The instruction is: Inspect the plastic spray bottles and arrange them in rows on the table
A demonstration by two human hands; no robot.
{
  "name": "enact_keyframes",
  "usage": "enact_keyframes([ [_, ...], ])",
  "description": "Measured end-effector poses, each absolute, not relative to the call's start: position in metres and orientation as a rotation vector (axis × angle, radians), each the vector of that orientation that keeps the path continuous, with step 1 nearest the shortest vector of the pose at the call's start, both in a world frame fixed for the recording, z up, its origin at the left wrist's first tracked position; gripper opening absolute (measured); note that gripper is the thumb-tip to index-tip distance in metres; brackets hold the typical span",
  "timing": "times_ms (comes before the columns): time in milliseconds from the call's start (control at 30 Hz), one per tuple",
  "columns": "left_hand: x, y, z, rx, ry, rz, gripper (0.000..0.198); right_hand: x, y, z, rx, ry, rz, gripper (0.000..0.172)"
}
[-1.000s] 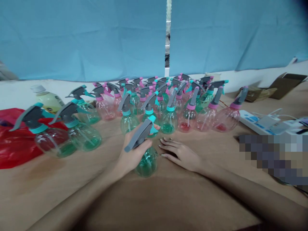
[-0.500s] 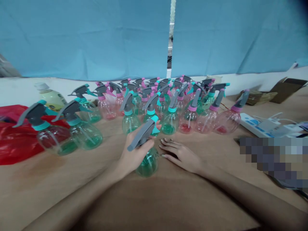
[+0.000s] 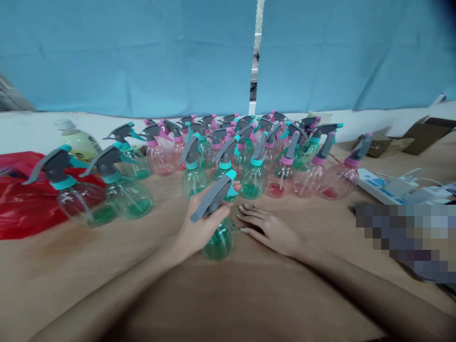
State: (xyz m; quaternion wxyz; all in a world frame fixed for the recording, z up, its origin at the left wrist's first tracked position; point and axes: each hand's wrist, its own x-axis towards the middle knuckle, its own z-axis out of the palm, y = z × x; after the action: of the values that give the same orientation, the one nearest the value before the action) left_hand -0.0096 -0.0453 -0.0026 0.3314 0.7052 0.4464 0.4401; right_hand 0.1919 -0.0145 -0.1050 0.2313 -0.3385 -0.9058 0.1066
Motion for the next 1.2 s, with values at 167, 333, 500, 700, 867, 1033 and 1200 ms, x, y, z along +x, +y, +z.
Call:
enact_keyframes([
  [167,-0.01,-0.0446,-0.0021,1.859,1.131,1.181,0.04,0.1919,-0.0146,-0.1051,-0.923,-2.49,0.289,0.044],
  [333,-0.0105,-0.0455,-0.0015,1.864,1.231,1.144,0.036,0.1919,-0.0142,-0.1048,-0.924,-2.496,0.29,0.044],
  [500,-0.0093,-0.0468,-0.0001,1.889,1.231,1.133,0.038,0.1918,-0.0143,-0.1036,-0.934,-2.507,0.302,0.045],
  [700,-0.0115,-0.0442,-0.0025,1.915,1.212,1.161,0.031,0.192,-0.0136,-0.105,-0.932,-2.509,0.298,0.045],
  [867,-0.0126,-0.0433,-0.0032,1.921,1.236,1.167,0.027,0.1922,-0.0136,-0.1053,-0.927,-2.502,0.3,0.045],
  [1033,-0.0115,-0.0445,-0.0002,1.952,1.251,1.174,0.024,0.1921,-0.0144,-0.1042,-0.92,-2.487,0.321,0.044],
  [1200,-0.0114,-0.0443,0.0005,1.971,1.257,1.175,0.02,0.192,-0.0145,-0.1045,-0.912,-2.471,0.335,0.043],
])
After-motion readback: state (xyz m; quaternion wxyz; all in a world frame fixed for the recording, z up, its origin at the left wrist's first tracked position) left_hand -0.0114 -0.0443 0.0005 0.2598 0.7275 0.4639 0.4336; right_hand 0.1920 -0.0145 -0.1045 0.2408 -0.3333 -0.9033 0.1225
